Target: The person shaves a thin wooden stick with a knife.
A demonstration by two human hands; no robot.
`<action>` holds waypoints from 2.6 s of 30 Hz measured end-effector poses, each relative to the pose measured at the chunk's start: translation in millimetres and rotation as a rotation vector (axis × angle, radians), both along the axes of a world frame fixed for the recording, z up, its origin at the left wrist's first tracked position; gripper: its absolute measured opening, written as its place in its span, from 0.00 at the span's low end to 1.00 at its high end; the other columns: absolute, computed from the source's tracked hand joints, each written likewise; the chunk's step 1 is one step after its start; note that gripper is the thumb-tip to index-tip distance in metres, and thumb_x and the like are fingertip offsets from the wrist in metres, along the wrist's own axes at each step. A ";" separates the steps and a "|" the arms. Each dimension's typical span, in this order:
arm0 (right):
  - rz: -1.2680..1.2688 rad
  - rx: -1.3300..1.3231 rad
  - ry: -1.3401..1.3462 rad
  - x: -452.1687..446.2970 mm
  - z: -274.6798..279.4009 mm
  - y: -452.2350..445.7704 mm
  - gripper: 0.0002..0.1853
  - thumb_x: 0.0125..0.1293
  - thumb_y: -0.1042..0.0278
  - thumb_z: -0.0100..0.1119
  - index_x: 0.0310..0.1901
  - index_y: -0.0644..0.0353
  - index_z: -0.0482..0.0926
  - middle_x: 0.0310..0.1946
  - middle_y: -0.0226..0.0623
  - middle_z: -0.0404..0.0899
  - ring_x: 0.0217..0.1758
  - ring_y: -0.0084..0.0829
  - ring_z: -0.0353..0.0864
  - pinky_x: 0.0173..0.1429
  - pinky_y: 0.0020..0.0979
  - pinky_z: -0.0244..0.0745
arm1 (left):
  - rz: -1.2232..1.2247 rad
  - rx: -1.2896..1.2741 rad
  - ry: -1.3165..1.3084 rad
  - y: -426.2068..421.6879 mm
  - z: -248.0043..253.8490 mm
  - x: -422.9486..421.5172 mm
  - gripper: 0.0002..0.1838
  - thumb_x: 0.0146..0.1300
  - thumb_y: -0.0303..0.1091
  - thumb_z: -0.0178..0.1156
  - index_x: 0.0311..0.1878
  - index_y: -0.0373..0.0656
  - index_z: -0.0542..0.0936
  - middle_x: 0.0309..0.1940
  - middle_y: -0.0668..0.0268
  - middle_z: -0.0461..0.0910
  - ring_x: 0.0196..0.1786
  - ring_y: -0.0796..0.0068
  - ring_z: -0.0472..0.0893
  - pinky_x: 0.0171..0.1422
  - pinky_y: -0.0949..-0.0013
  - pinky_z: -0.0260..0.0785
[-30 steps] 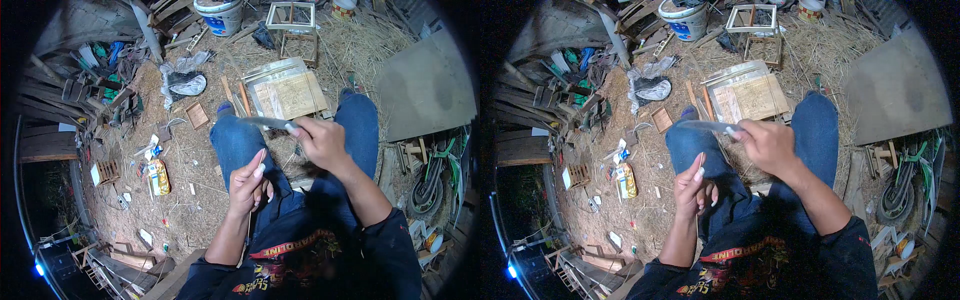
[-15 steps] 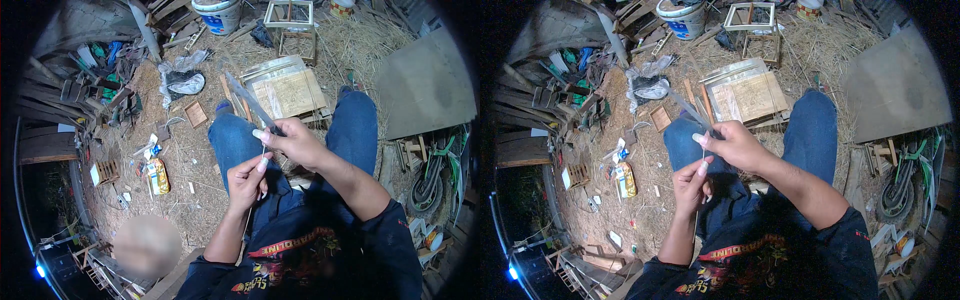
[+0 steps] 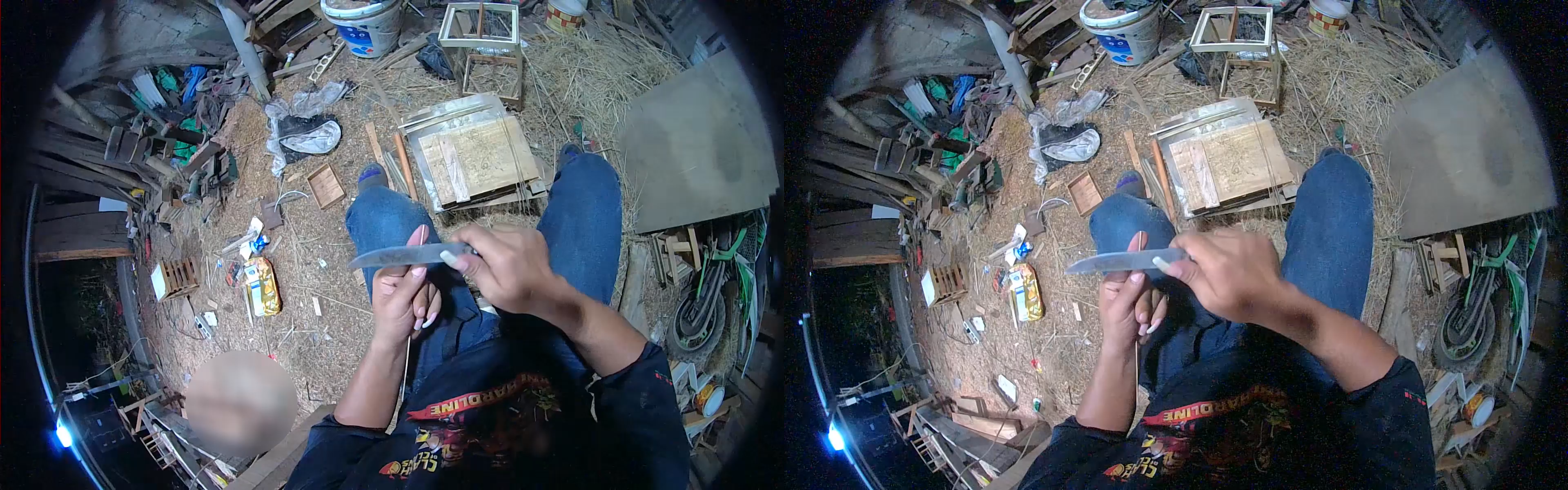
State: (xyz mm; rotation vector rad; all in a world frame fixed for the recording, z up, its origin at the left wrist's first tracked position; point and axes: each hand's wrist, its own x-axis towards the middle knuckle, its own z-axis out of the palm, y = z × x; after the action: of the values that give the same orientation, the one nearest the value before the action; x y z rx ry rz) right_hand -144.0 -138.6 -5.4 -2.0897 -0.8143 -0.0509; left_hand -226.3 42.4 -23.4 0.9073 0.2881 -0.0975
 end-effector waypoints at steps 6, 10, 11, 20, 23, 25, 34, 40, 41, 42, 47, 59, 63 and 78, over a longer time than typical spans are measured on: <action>0.003 -0.065 -0.138 -0.2 -5.4 -1.9 0.13 0.70 0.54 0.60 0.37 0.55 0.78 0.24 0.40 0.80 0.27 0.44 0.83 0.29 0.43 0.75 | -0.063 -0.026 0.035 -2.6 6.4 -0.5 0.27 0.78 0.31 0.47 0.77 0.38 0.61 0.08 0.74 0.60 0.07 0.83 0.59 0.13 0.75 0.58; -0.007 -0.091 -0.199 3.7 -8.6 -4.3 0.12 0.70 0.54 0.59 0.36 0.54 0.78 0.22 0.39 0.80 0.25 0.44 0.83 0.28 0.44 0.74 | -0.088 -0.053 0.020 2.0 -1.6 -3.6 0.26 0.78 0.31 0.47 0.76 0.37 0.63 0.08 0.74 0.60 0.07 0.84 0.58 0.12 0.75 0.58; -0.016 -0.099 -0.211 6.1 -10.9 -5.7 0.12 0.71 0.54 0.58 0.35 0.54 0.78 0.22 0.39 0.80 0.24 0.44 0.82 0.27 0.45 0.74 | -0.099 -0.080 -0.012 3.3 -5.0 -4.2 0.24 0.79 0.30 0.47 0.75 0.39 0.66 0.08 0.75 0.60 0.07 0.84 0.58 0.12 0.75 0.58; -0.095 -0.090 -0.099 6.1 -1.3 -14.4 0.11 0.70 0.58 0.58 0.36 0.56 0.79 0.22 0.40 0.79 0.24 0.43 0.82 0.26 0.43 0.73 | -0.103 -0.093 0.013 -4.2 2.2 -3.3 0.23 0.80 0.32 0.46 0.74 0.39 0.67 0.08 0.74 0.60 0.06 0.84 0.56 0.14 0.75 0.59; -0.038 -0.078 -0.166 1.6 -3.3 -8.8 0.14 0.71 0.55 0.58 0.33 0.56 0.76 0.21 0.39 0.78 0.24 0.43 0.82 0.25 0.43 0.73 | -0.104 -0.051 0.033 -6.8 10.5 -1.0 0.25 0.80 0.34 0.47 0.75 0.36 0.64 0.08 0.74 0.60 0.06 0.83 0.56 0.14 0.75 0.59; -0.015 -0.115 -0.162 1.3 -2.6 -6.9 0.14 0.70 0.54 0.59 0.34 0.55 0.76 0.22 0.38 0.79 0.24 0.43 0.82 0.26 0.43 0.74 | -0.132 -0.010 0.045 -6.7 11.6 -0.8 0.26 0.80 0.34 0.47 0.76 0.33 0.63 0.08 0.74 0.59 0.06 0.83 0.56 0.14 0.75 0.59; -0.151 -0.236 -0.144 14.8 -16.0 -11.7 0.14 0.72 0.54 0.56 0.34 0.54 0.78 0.20 0.40 0.79 0.21 0.44 0.82 0.23 0.45 0.72 | -0.156 -0.108 0.021 -1.7 2.4 -3.2 0.25 0.80 0.33 0.46 0.76 0.38 0.63 0.08 0.74 0.59 0.06 0.84 0.56 0.13 0.76 0.59; -0.139 -0.135 -0.166 9.3 -8.6 -17.5 0.14 0.72 0.55 0.56 0.34 0.54 0.78 0.20 0.38 0.79 0.21 0.43 0.82 0.23 0.44 0.72 | -0.148 -0.081 0.059 -1.4 1.8 -0.9 0.28 0.80 0.34 0.43 0.80 0.41 0.55 0.07 0.73 0.59 0.05 0.81 0.56 0.11 0.74 0.59; -0.066 -0.122 -0.165 5.0 -6.5 -14.7 0.14 0.72 0.55 0.56 0.34 0.55 0.78 0.20 0.38 0.79 0.22 0.43 0.82 0.24 0.44 0.72 | -0.143 -0.088 0.070 -2.6 2.1 -0.6 0.28 0.81 0.34 0.43 0.80 0.41 0.54 0.07 0.72 0.59 0.05 0.81 0.57 0.11 0.74 0.59; -0.045 -0.134 -0.152 1.6 -5.8 -12.7 0.14 0.71 0.54 0.58 0.33 0.56 0.77 0.21 0.38 0.79 0.22 0.42 0.82 0.25 0.43 0.73 | -0.137 -0.119 0.032 -4.3 4.0 -0.8 0.26 0.81 0.34 0.43 0.79 0.41 0.58 0.08 0.72 0.61 0.06 0.83 0.57 0.12 0.75 0.59; -0.010 -0.125 -0.140 -1.1 -4.7 -5.2 0.14 0.70 0.55 0.59 0.33 0.56 0.77 0.21 0.39 0.79 0.23 0.43 0.82 0.25 0.42 0.74 | -0.138 -0.098 0.033 -4.2 8.1 -2.0 0.27 0.81 0.35 0.44 0.79 0.38 0.57 0.08 0.72 0.62 0.06 0.82 0.58 0.12 0.74 0.59; -0.018 -0.174 -0.140 -0.7 -8.8 -3.6 0.13 0.69 0.56 0.59 0.32 0.56 0.78 0.21 0.40 0.80 0.24 0.43 0.83 0.25 0.42 0.75 | -0.123 -0.082 0.048 -4.7 3.5 -2.5 0.27 0.81 0.34 0.45 0.78 0.36 0.58 0.07 0.72 0.61 0.06 0.82 0.57 0.13 0.74 0.58; -0.033 -0.199 -0.163 1.8 -11.9 -4.4 0.14 0.70 0.55 0.58 0.31 0.56 0.78 0.20 0.39 0.80 0.23 0.43 0.83 0.25 0.42 0.75 | -0.138 -0.129 0.060 -3.2 3.2 -1.4 0.27 0.81 0.34 0.45 0.78 0.37 0.59 0.07 0.73 0.60 0.06 0.82 0.57 0.13 0.74 0.57; -0.062 -0.102 -0.212 -1.4 -12.5 -4.9 0.14 0.73 0.53 0.54 0.33 0.51 0.79 0.18 0.35 0.77 0.20 0.41 0.81 0.23 0.44 0.72 | -0.126 -0.151 0.058 -2.3 -0.3 -3.8 0.26 0.80 0.32 0.45 0.78 0.39 0.61 0.07 0.74 0.58 0.06 0.83 0.56 0.13 0.75 0.58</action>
State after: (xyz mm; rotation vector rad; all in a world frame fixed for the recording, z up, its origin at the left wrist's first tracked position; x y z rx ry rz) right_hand -145.4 -143.5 -17.9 -2.2325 -0.8936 -0.2735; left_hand -230.1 40.1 -23.7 0.7731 0.2730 -0.2593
